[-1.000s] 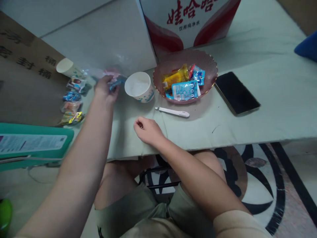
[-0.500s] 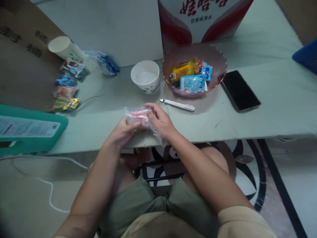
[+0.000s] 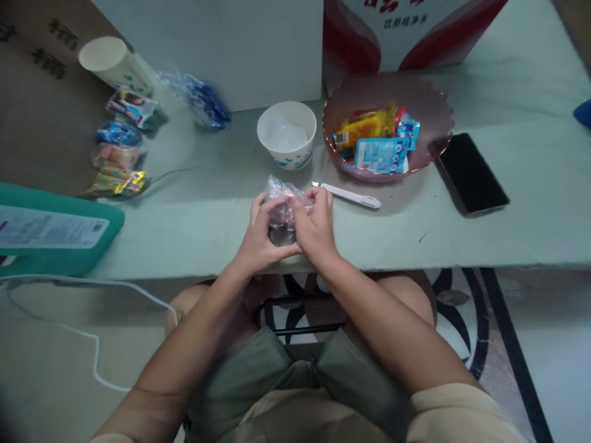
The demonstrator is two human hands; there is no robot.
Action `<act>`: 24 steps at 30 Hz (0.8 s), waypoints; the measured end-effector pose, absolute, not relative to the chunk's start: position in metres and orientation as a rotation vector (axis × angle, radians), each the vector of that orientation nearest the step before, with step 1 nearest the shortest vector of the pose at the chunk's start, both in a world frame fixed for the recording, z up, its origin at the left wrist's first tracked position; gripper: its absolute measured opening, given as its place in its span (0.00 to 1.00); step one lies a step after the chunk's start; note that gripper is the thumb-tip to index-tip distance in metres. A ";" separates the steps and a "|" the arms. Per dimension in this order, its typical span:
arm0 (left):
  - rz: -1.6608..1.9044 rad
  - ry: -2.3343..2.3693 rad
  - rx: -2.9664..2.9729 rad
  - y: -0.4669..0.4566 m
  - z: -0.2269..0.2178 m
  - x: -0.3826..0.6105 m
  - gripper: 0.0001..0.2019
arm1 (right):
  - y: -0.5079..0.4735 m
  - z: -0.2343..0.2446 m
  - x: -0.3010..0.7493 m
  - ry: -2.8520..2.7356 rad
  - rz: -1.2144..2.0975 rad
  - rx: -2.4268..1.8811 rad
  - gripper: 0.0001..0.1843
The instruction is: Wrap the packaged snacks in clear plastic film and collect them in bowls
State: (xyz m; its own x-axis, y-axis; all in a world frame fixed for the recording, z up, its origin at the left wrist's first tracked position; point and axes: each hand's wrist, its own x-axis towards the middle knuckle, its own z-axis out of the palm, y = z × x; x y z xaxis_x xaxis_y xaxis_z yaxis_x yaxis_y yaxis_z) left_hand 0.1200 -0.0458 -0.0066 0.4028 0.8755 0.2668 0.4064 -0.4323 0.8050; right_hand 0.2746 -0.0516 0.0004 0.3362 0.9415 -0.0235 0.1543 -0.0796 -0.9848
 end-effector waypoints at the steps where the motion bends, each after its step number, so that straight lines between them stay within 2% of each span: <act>1: 0.934 1.131 2.010 -0.045 -0.006 0.120 0.40 | -0.053 0.000 0.276 -1.062 0.944 -1.479 0.12; 3: 0.962 1.193 1.985 -0.042 -0.004 0.120 0.29 | -0.056 -0.001 0.281 -1.121 1.015 -1.420 0.11; 5: 1.008 1.203 1.924 -0.037 -0.001 0.117 0.22 | -0.059 -0.001 0.288 -1.186 1.034 -1.383 0.11; 9: 0.996 1.077 1.756 -0.029 0.006 0.109 0.19 | -0.063 0.000 0.303 -1.300 0.944 -1.270 0.16; 12: 0.817 0.941 1.705 -0.028 0.012 0.104 0.17 | -0.064 0.001 0.307 -1.406 0.954 -1.207 0.10; 17: 0.769 0.944 1.794 -0.033 0.011 0.099 0.23 | -0.059 0.001 0.304 -1.381 0.841 -1.286 0.07; 24: 0.736 0.751 2.075 -0.031 0.002 0.090 0.43 | -0.050 -0.001 0.299 -1.150 0.812 -1.270 0.13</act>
State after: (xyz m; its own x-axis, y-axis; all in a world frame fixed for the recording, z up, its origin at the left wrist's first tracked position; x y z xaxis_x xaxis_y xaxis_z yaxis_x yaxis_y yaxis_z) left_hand 0.0897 -0.0307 0.0019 0.6554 0.7158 0.2410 0.2548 -0.5099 0.8216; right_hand 0.2992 -0.0501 -0.0013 0.2722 0.9421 0.1960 0.1302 0.1657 -0.9775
